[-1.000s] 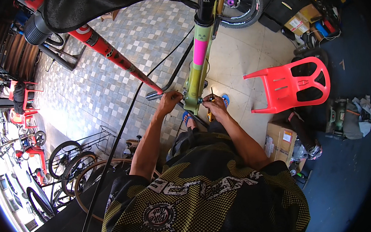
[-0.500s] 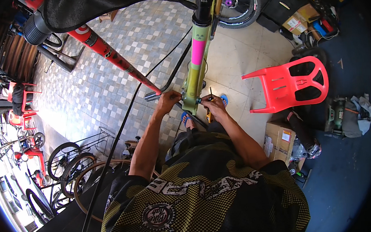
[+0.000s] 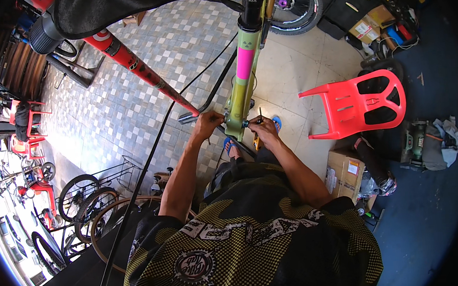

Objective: The person uses a yellow-handled screwdriver to tighten a bolt on the lower frame of a lime-green bicycle mounted on a red repair stand. The person repeatedly adjusts the bolt and repositions the tool while working in a bicycle repair shop.

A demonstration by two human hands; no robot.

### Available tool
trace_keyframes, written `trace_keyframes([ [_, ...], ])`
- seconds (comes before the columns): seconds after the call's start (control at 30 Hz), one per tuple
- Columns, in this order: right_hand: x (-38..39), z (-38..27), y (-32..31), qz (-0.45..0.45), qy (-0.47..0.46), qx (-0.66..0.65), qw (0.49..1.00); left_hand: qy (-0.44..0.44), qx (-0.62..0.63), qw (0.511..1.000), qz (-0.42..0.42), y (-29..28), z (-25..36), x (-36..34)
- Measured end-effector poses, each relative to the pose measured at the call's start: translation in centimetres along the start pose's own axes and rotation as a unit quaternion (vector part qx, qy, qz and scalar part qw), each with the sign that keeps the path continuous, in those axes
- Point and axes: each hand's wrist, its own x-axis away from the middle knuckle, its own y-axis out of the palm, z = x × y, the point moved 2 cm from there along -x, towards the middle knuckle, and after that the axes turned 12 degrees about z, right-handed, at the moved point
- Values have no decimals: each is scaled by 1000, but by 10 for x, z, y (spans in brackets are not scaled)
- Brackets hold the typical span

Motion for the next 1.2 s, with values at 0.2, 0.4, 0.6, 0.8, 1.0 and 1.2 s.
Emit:
trace_keyframes([
  [0.2,6,-3,2,12,44,-21,999,-9,-5,1000,3,0,1,2],
  [0.4,2,4,-1,-4,83,-93,992,-7,-10,1000,4,0,1,1],
  [0.6,-1,4,-2,-12,57,-62,996,-14,-2,1000,8,1,3,1],
  [0.8,0,-4,0,-5,19,-55,998,-19,13,1000,6,1,6,1],
  [1.0,-1,1,-5,-32,118,-24,992,-27,21,999,8,2,3,1],
  [1.2,-2,0,-4,-38,60,-30,997,-11,22,1000,4,1,2,0],
])
